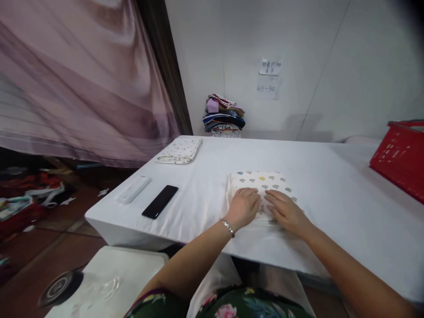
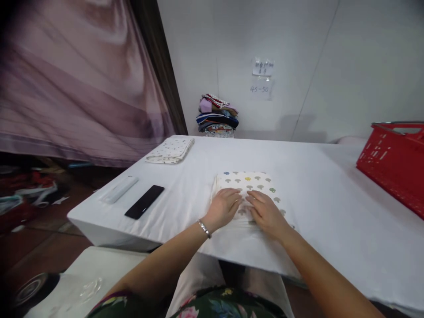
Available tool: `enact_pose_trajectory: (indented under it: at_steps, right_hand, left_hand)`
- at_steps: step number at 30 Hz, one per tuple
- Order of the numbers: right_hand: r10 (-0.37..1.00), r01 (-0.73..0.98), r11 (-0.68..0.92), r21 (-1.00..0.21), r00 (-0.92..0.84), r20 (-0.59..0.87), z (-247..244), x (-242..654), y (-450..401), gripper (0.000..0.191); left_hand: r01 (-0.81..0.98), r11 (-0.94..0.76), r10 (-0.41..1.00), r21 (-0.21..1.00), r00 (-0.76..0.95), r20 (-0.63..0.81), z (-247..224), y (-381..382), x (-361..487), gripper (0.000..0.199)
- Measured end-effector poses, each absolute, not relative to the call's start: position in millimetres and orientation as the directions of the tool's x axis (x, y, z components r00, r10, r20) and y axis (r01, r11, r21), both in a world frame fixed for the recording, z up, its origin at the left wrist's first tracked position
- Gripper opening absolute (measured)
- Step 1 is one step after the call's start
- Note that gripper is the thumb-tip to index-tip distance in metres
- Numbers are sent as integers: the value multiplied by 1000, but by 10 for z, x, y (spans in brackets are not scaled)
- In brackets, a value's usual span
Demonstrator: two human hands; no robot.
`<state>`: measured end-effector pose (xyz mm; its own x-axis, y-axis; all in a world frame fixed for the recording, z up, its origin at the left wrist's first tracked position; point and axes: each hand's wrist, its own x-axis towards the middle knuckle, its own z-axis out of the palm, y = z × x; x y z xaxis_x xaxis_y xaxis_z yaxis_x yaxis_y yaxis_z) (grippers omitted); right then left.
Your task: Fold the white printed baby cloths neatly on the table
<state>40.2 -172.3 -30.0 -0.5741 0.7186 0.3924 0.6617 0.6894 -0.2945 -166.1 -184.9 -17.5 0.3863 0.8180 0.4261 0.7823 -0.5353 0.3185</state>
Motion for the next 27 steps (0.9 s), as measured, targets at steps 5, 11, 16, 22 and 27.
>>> enact_pose_trajectory:
  at_steps: [5, 11, 16, 22, 27]
  right_hand:
    - [791, 765, 612, -201, -586, 176, -607, 221, -1705, 56]
    - [790, 741, 610, -281, -600, 131, -547, 287, -1602, 55]
    - [860, 834, 502, -228, -454, 234, -418, 272, -1114, 53]
    - [928, 916, 367, -160, -348, 136, -689, 338, -919, 54]
    - [939, 911, 342, -232, -340, 51, -541, 332, -876, 55]
  left_hand:
    - [880, -362, 920, 307, 284, 271, -449, -1716, -1657, 46]
    - [795, -296, 948, 530, 176, 264, -427, -1562, -1803, 39]
    - [758, 18, 975, 652, -159, 157, -270, -1087, -2032, 38]
    - [748, 236, 960, 620, -276, -33, -395, -784, -2071, 32]
    - [795, 214, 963, 568, -270, 16, -464, -793, -2010, 34]
